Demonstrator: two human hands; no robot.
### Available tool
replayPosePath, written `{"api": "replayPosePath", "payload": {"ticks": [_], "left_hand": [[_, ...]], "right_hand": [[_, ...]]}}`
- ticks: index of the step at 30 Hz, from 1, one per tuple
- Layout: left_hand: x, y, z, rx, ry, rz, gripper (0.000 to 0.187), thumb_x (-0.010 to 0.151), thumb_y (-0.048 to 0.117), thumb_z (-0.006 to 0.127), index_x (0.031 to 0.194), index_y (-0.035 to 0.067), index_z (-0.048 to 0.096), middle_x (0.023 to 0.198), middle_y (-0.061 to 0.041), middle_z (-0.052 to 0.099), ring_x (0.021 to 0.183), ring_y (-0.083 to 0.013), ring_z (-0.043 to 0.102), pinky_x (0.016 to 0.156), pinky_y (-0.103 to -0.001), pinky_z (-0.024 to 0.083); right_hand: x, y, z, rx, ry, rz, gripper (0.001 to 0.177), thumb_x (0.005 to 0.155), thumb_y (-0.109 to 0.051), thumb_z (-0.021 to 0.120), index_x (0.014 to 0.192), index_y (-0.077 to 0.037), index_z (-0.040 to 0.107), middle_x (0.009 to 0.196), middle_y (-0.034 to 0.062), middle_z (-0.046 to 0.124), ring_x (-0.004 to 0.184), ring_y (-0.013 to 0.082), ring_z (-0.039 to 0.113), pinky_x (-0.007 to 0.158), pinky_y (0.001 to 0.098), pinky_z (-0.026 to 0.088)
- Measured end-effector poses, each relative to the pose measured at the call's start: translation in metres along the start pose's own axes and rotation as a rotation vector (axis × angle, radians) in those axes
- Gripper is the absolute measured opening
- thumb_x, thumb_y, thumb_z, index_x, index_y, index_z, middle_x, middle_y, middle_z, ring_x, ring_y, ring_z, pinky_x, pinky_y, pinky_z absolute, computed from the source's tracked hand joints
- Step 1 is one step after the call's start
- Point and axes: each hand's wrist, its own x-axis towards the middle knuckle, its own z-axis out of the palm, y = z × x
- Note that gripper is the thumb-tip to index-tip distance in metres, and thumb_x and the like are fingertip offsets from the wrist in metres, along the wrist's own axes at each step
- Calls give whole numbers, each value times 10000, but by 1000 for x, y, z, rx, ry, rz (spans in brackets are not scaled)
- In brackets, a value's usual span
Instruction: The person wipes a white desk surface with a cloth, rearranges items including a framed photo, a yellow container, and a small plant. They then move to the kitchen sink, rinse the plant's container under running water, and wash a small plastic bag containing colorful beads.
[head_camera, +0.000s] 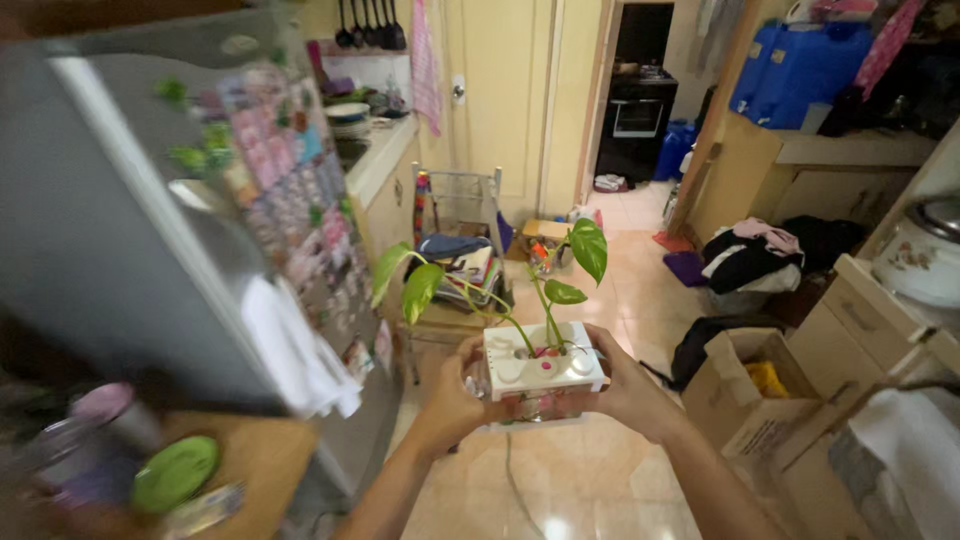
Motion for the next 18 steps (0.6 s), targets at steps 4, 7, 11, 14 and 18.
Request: {"api": "replayPosePath", "payload": {"ticks": [4, 7, 11, 14, 18], "left_hand": [[90, -36, 31, 118, 47, -111, 973, 520, 260, 961, 1383, 59, 558, 1297, -97, 674, 1236, -205, 616, 1068, -355, 468], [150, -54, 49, 51, 61, -95, 957, 522, 228, 961, 1372, 36, 564, 1322, -99, 665, 1265, -207, 604, 1086, -357, 456], [231, -78, 74, 15, 51, -117, 976, 486, 190, 943, 1370, 37, 559, 1291, -93, 688, 1231, -203, 630, 1067, -358, 492], [292, -108, 89, 91, 63, -130, 967, 481, 181, 941, 1364, 43, 572, 1271, -79, 708, 1207, -186, 650, 1050, -350, 505], [372, -164, 104, 137, 56, -117, 969, 491, 189, 954, 1366, 44, 563, 1267, -71, 714, 1207, -167, 659, 1065, -333, 488]], "right_hand": [[74, 21, -70, -21, -6, 43, 1110, 558, -143, 957, 1500, -160, 369, 1464, 35, 525, 1306, 221, 571, 1011, 386, 520], [128, 32, -119, -67, 1, 65, 1081, 565, -158, 958, 1485, -168, 390, 1423, 44, 561, 1301, 215, 582, 996, 395, 546], [192, 55, -177, -21, -6, 82, 1076, 563, -136, 942, 1492, -183, 399, 1425, 35, 558, 1292, 210, 580, 977, 408, 564], [242, 81, -216, -21, -3, 54, 1090, 560, -112, 929, 1505, -184, 391, 1437, 24, 543, 1300, 194, 570, 958, 409, 580], [315, 129, -268, -1, -12, 46, 1025, 610, -102, 922, 1486, -143, 392, 1435, 72, 568, 1296, 221, 585, 978, 398, 571]]}}
